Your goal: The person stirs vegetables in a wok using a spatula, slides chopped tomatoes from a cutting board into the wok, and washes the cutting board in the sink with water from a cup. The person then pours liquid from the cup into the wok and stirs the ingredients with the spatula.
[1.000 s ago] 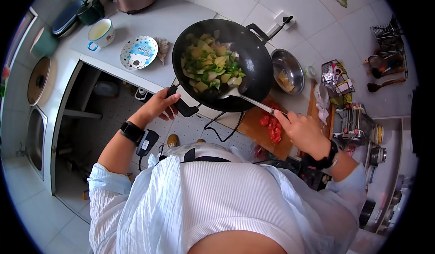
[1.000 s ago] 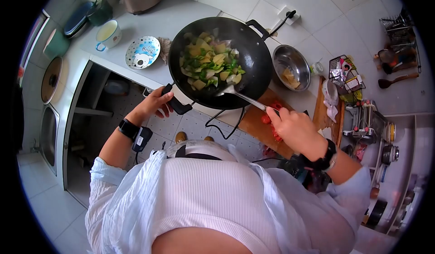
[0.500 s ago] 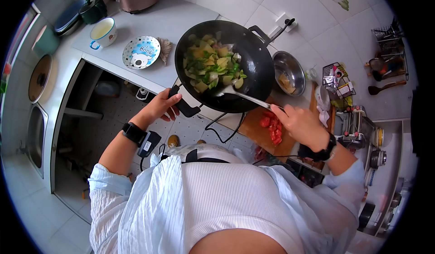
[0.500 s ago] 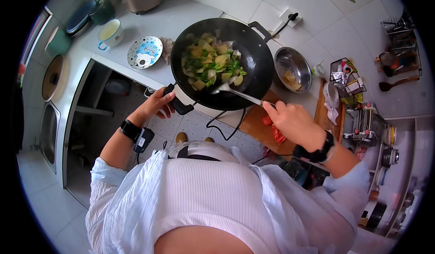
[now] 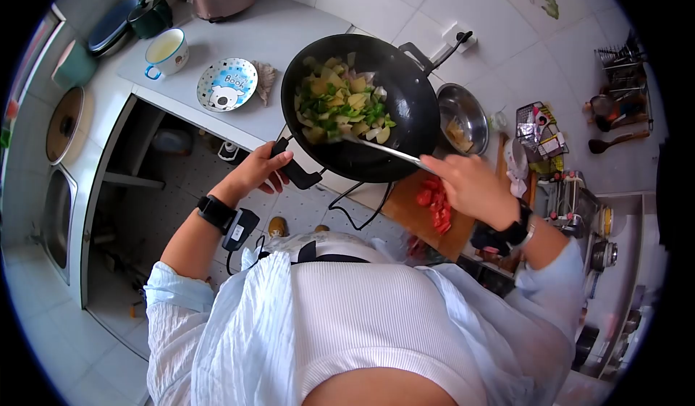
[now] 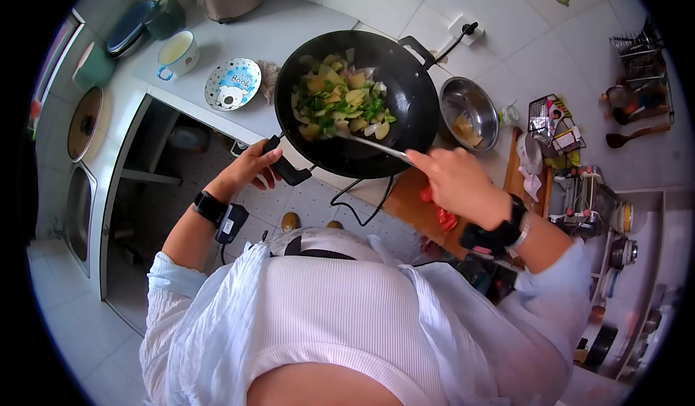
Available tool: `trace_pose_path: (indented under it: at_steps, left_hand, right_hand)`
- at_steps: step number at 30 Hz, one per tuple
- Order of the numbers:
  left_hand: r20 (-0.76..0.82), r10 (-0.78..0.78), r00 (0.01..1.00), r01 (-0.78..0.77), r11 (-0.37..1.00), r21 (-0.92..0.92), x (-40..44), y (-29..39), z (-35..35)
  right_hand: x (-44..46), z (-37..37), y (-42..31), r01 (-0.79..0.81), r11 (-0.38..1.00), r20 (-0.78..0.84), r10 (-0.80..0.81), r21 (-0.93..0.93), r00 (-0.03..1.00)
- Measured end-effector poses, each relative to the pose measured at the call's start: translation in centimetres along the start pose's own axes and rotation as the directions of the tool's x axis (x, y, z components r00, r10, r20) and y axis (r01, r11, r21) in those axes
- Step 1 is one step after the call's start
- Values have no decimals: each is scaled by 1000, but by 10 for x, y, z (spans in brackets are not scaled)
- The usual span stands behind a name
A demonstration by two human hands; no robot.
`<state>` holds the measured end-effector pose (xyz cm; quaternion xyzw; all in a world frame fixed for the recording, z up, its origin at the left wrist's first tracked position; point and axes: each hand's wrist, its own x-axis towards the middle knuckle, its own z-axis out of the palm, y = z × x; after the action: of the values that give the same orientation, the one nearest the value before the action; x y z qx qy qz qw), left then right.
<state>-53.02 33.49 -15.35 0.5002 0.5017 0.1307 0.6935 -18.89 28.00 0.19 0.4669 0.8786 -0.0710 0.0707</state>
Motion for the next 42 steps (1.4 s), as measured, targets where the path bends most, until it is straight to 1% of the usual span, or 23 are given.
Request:
trace_pose_path:
  at_steps: [1,3,4,5,7,9,11,14,17,18,19,21,22,24,25,27,31,32,33,36,37,39,42]
  left_hand:
    - [-6,-1,1000,1,1000,-4,0,0,1]
    - [-15,-3,1000,2,1000,-3,0,-1,1]
    - [-12,-7,1000,7,1000,-8,1,-2,1]
    - [-10,-9,1000,9,1000,-15,1,-3,0]
    - [-16,5,1000,-5,1000,-22,1,-4,0]
    - [0,8,1000,-8,999,-43,3,-4,0]
    - [-6,10,1000,-10,998,-58,3,-4,1]
    - [-8,24,1000,-24,998,-64,2,-6,1]
    - [-8,36,999,-36,998,-60,3,-8,-1]
    - [-8,30,1000,-30,998,-55,2,-7,-1]
    - [-3,25,1000,-26,999,-47,3,-5,0]
    - [10,29,1000,-29,998,-50,3,-5,0]
    - [16,33,999,-32,998,-55,3,-5,-1]
    - [16,34,999,-33,998,-60,4,-6,-1]
    - [17,34,999,-33,997,-67,4,-7,-1]
    - [17,36,999,-35,997,-67,3,-6,-1]
    - [20,21,1000,-19,997,-68,3,-6,-1]
    - [15,23,1000,-22,997,-67,3,-6,-1]
    - [16,29,999,-28,998,-62,3,-6,-1]
    - [23,38,999,-37,998,-54,3,-6,-1]
    - [22,38,999,-37,998,-56,3,-6,-1]
    - [17,42,999,-41,998,-57,3,-6,-1]
    - [17,44,999,-42,997,-60,2,-6,1]
  right_hand:
    - [11,11,-4,-5,1000,-2,5,6,1000]
    - [34,26,-7,-88,994,-119,80,-70,990]
    - [43,23,-5,-150,987,-128,141,-64,982]
    - [48,13,-1,-249,967,-102,252,43,962]
    - [37,-6,19,-169,941,-196,232,294,953]
    - [22,-35,28,-335,875,-58,377,349,924]
    - [22,-36,43,-379,846,-30,420,375,907]
    - [49,-16,58,-203,947,-295,273,248,916]
    - [80,7,63,-236,960,-367,275,150,889]
    - [84,12,68,-126,986,-388,160,111,908]
    - [84,20,68,12,1000,-334,-18,-19,942]
    - [71,20,66,78,993,-207,-95,-92,974]
    - [66,12,62,75,993,-208,-93,-92,974]
    - [59,-5,56,46,969,-167,-88,-241,982]
    - [59,-6,57,48,969,-168,-91,-243,982]
    - [60,-7,60,-55,969,-315,-25,-242,949]
    - [86,5,71,-6,989,-409,-56,-149,911]
    - [90,12,74,13,979,-335,-81,-202,939]
    - [87,12,73,13,979,-338,-82,-202,937]
    - [63,8,63,55,964,-101,-83,-260,991]
    - [55,-1,55,55,963,-100,-84,-263,991]
    - [45,-16,45,-108,948,-112,78,-300,991]
    - [57,-7,39,-221,937,-225,162,-271,961]
